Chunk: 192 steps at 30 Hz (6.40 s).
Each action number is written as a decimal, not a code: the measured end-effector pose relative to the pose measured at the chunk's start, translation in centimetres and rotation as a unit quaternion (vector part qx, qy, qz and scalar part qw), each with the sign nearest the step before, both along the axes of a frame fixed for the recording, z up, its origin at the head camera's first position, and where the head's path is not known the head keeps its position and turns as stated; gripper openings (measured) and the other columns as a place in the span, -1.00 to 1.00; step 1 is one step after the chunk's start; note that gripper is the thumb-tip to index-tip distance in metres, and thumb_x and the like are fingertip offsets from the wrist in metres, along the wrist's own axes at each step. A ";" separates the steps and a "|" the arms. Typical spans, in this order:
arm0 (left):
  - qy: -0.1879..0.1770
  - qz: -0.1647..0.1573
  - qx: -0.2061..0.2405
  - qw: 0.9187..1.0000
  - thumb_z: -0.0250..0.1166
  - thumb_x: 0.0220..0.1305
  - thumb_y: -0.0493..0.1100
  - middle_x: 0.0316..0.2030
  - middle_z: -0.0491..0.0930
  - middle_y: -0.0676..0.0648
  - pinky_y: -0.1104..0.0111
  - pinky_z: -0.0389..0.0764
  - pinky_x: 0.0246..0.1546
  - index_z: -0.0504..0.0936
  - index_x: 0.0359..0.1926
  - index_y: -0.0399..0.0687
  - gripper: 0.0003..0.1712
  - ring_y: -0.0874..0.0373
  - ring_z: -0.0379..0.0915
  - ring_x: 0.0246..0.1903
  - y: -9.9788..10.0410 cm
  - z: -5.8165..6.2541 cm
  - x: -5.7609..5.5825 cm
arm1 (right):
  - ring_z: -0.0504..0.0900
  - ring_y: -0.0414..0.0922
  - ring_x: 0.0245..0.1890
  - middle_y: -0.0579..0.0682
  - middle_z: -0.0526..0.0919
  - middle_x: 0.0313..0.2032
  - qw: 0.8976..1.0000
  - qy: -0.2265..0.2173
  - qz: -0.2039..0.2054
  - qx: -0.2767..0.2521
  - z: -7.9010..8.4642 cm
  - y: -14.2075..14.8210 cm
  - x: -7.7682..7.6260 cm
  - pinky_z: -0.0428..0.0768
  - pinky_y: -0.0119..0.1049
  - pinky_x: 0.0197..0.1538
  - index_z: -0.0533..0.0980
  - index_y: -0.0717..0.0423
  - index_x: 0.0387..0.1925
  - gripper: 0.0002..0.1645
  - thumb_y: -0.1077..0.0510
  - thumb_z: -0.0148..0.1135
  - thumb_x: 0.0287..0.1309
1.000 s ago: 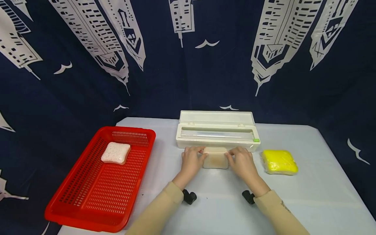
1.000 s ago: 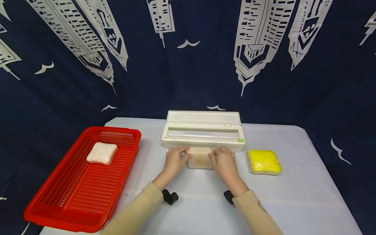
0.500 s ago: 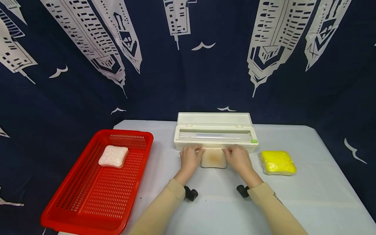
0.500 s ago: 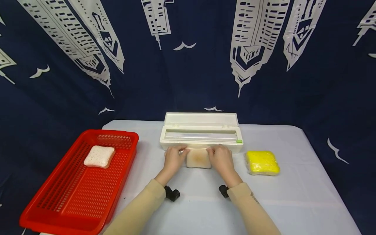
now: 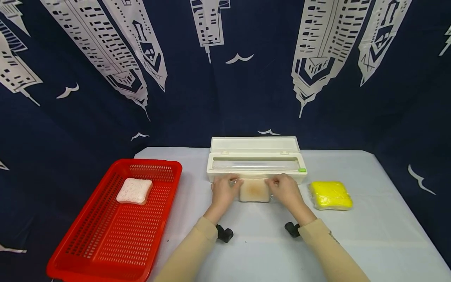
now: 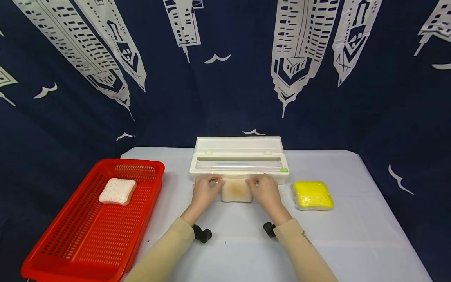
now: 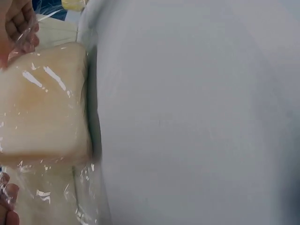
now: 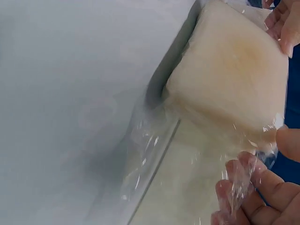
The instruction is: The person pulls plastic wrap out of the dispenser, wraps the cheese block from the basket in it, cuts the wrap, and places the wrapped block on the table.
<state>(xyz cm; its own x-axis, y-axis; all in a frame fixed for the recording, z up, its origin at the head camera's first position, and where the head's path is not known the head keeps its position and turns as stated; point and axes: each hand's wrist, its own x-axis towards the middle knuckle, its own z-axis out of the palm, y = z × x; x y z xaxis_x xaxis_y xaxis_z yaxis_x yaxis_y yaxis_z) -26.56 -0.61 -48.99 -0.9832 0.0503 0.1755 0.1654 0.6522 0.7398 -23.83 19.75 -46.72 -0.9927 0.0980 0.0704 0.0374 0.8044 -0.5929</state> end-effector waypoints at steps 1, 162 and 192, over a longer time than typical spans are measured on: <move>0.002 0.002 0.004 1.000 0.37 0.24 0.01 -0.14 0.71 -0.08 0.06 0.27 0.03 0.71 -0.05 -0.08 -0.66 -0.09 0.40 0.03 -0.2 0.1 0.0 | 0.57 0.05 -0.28 0.19 0.61 -0.27 1.000 0.002 0.002 -0.001 0.1 0.2 0.1 0.56 -0.09 -0.20 0.64 0.30 -0.23 -0.59 -0.02 0.18 0.32; -0.038 0.183 0.229 0.955 0.51 0.09 -0.13 -0.35 0.71 -0.28 0.43 0.48 -0.38 0.42 -0.20 -0.25 -0.54 0.00 0.63 -0.32 -4.1 -2.6 -2.7 | 0.34 0.18 0.00 0.21 0.49 -0.09 0.990 0.128 0.043 0.034 -0.6 9.7 -1.2 0.38 0.09 0.08 0.67 0.22 -0.29 -0.82 0.25 0.46 0.02; 0.088 0.078 0.050 0.992 0.46 0.07 -0.31 -0.34 0.77 -0.02 0.18 0.60 -0.15 0.78 -0.43 -0.02 -0.91 -0.02 0.64 -0.23 -5.9 -2.1 -0.8 | 0.58 0.03 -0.25 0.05 0.72 -0.30 0.981 0.172 0.053 0.075 -2.6 9.1 0.4 0.59 -0.04 -0.15 0.68 0.13 -0.32 -0.88 0.34 0.38 0.07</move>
